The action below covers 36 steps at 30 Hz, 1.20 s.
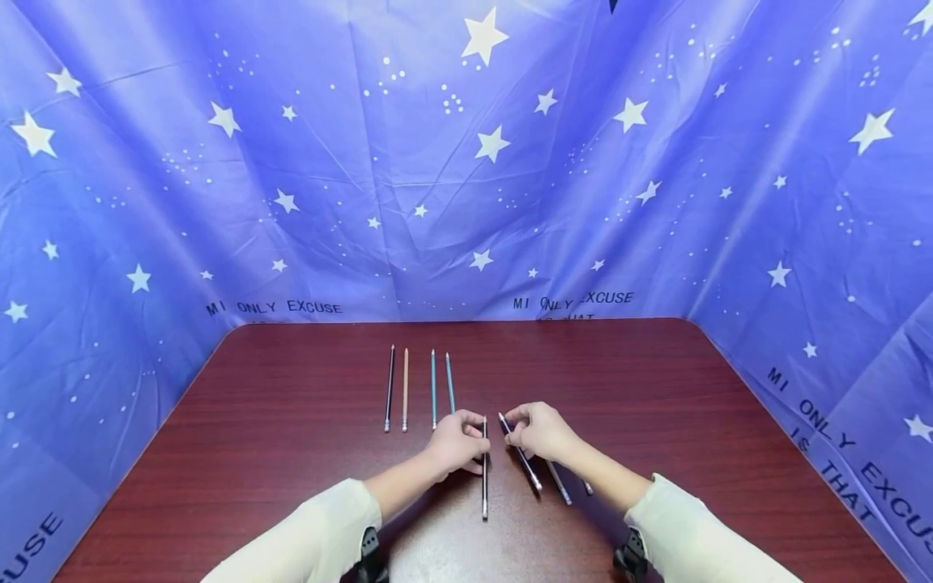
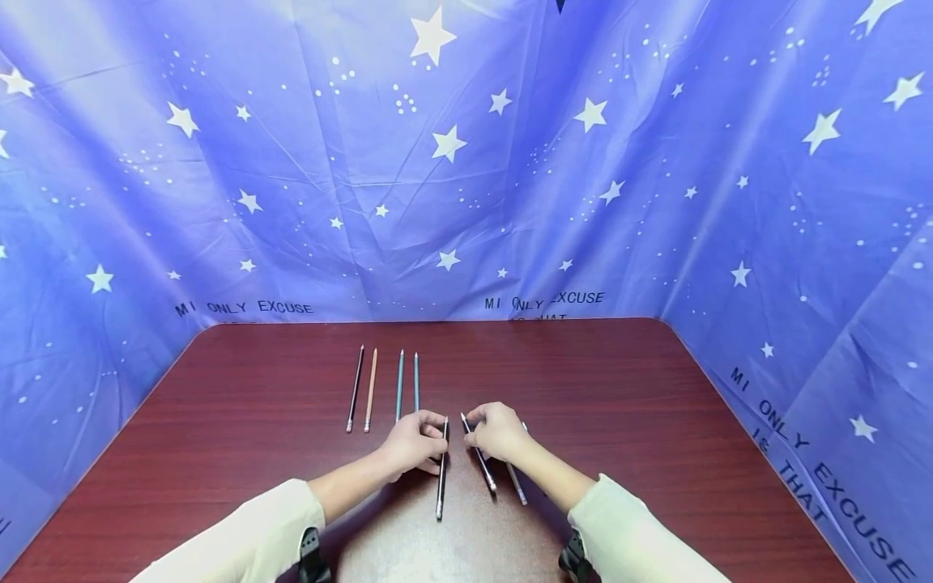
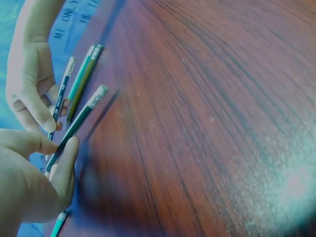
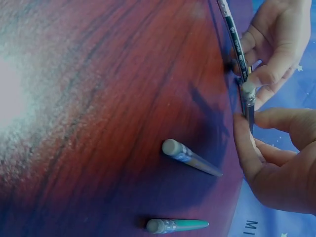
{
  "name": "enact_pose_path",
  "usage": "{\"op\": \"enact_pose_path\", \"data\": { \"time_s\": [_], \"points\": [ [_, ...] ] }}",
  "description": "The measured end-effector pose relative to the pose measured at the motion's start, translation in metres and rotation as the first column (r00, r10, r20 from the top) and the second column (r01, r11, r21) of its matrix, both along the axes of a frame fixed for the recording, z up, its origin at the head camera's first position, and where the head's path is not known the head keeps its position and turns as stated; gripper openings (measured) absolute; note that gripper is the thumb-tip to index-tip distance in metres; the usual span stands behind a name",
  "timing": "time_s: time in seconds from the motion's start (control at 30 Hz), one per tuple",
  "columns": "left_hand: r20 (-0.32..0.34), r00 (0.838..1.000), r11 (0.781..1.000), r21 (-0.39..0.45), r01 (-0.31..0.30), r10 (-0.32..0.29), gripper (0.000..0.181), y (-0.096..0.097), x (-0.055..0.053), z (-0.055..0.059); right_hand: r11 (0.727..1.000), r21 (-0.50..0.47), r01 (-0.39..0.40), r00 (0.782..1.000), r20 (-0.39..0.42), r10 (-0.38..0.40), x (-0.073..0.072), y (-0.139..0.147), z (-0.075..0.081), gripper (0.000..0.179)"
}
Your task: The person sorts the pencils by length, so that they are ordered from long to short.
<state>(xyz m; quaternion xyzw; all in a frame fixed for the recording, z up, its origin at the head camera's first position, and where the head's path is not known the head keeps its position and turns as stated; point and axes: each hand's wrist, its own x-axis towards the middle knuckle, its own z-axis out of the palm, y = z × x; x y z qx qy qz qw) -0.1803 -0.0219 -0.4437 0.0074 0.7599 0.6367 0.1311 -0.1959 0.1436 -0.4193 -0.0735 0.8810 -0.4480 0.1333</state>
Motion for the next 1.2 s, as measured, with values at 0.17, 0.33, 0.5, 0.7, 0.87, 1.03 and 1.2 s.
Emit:
{"op": "enact_pose_path", "data": {
  "time_s": [0.17,0.33,0.5,0.7,0.87,1.03,1.2],
  "points": [
    [0.042,0.999,0.995,0.091,-0.032,0.029,0.048,-0.003,-0.003,0.007,0.989,-0.148,0.024,0.999,0.047,-0.017,-0.003,0.003,0.001,0.038],
    [0.056,0.997,0.982,0.177,-0.063,0.054,0.052,-0.007,-0.007,0.015,0.958,-0.28,0.058,0.995,0.092,-0.033,-0.004,0.003,0.002,0.038],
    [0.049,0.997,0.97,0.233,-0.064,0.054,0.052,-0.011,-0.01,0.019,0.941,-0.325,0.091,0.992,0.113,-0.057,-0.004,0.002,0.002,0.039],
    [0.059,0.996,0.961,0.264,-0.076,0.063,0.051,-0.014,-0.013,0.017,0.927,-0.347,0.142,0.985,0.143,-0.097,-0.004,0.001,0.003,0.04],
    [0.068,0.996,0.959,0.271,-0.076,0.06,0.051,-0.016,-0.014,0.016,0.923,-0.35,0.158,0.982,0.154,-0.11,-0.004,0.0,0.003,0.04],
    [0.062,0.996,0.96,0.271,-0.073,0.058,0.051,-0.016,-0.015,0.016,0.918,-0.363,0.16,0.981,0.161,-0.107,-0.004,-0.001,0.004,0.042],
    [0.067,0.996,0.957,0.279,-0.079,0.062,0.049,-0.016,-0.016,0.017,0.912,-0.376,0.164,0.981,0.159,-0.111,-0.004,-0.002,0.004,0.042]
  ]
}}
